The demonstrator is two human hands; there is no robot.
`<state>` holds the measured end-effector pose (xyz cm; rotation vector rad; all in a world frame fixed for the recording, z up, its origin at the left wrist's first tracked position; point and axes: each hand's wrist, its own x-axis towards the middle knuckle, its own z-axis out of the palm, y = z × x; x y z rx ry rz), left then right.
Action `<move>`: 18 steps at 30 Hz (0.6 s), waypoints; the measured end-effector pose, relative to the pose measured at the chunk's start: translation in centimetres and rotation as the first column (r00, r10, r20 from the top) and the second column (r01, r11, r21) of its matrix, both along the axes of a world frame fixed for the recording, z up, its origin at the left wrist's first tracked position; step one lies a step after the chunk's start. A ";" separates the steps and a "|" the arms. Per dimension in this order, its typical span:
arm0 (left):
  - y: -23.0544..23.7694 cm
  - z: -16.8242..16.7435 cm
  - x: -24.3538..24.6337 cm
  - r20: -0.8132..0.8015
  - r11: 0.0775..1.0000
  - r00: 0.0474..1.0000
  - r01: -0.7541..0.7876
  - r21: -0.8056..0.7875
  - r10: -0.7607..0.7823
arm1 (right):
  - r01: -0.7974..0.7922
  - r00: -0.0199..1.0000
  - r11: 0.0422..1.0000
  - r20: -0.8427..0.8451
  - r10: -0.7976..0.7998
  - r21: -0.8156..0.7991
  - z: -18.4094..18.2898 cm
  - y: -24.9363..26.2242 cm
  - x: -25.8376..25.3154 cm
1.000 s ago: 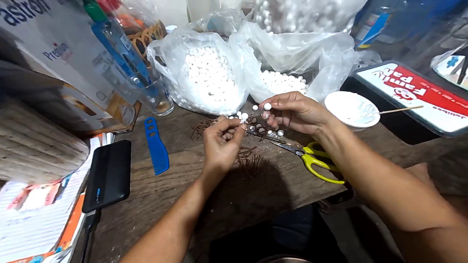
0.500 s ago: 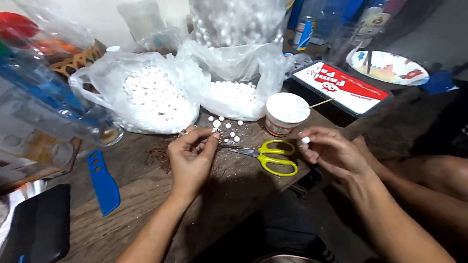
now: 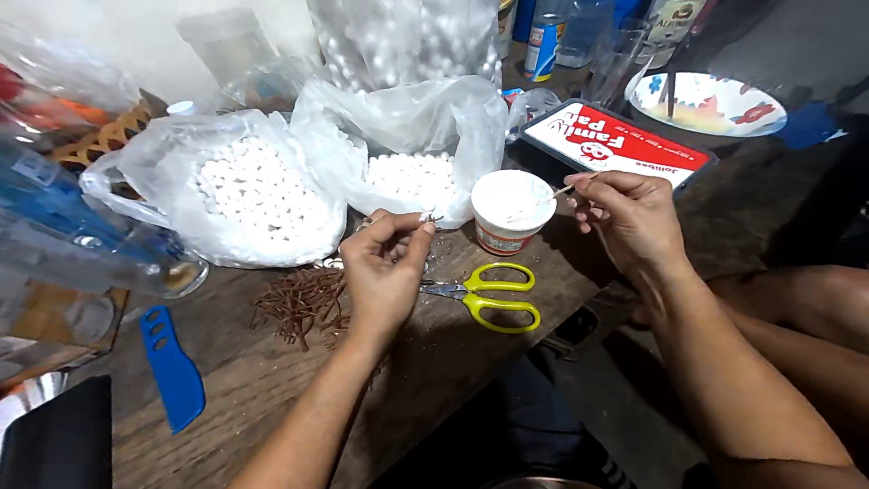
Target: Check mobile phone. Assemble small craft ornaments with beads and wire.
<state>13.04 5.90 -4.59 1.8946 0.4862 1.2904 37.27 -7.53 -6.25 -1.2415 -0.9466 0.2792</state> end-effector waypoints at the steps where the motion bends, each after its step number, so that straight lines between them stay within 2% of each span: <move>1: 0.0 -0.1 0.1 0.000 1.000 1.000 0.001 -0.019 -0.001 | 0.004 0.999 1.000 0.046 -0.005 0.031 0.3 -0.2 0.1; 3: -0.1 -0.2 0.5 0.008 0.999 1.000 0.011 -0.051 -0.011 | 0.013 0.995 0.995 0.097 -0.023 0.102 0.9 -0.7 0.5; 5: -0.2 -0.1 0.9 0.016 0.999 1.000 0.025 -0.047 -0.025 | 0.031 0.996 0.989 0.074 -0.041 0.143 1.3 -1.3 1.0; 9: -0.3 -0.1 2.1 0.022 0.999 0.999 0.048 0.020 -0.048 | 0.064 0.978 0.985 -0.205 -0.031 0.159 1.1 -1.2 1.3; 13: -0.6 -0.3 2.8 -0.001 0.999 0.999 0.041 0.011 -0.041 | 0.057 0.882 0.975 -0.468 0.050 0.213 1.0 -1.3 1.2; 18: -0.8 -0.2 3.5 -0.003 0.998 0.998 0.060 0.019 -0.060 | 0.000 0.830 0.960 -0.535 0.156 0.280 1.5 -1.3 0.1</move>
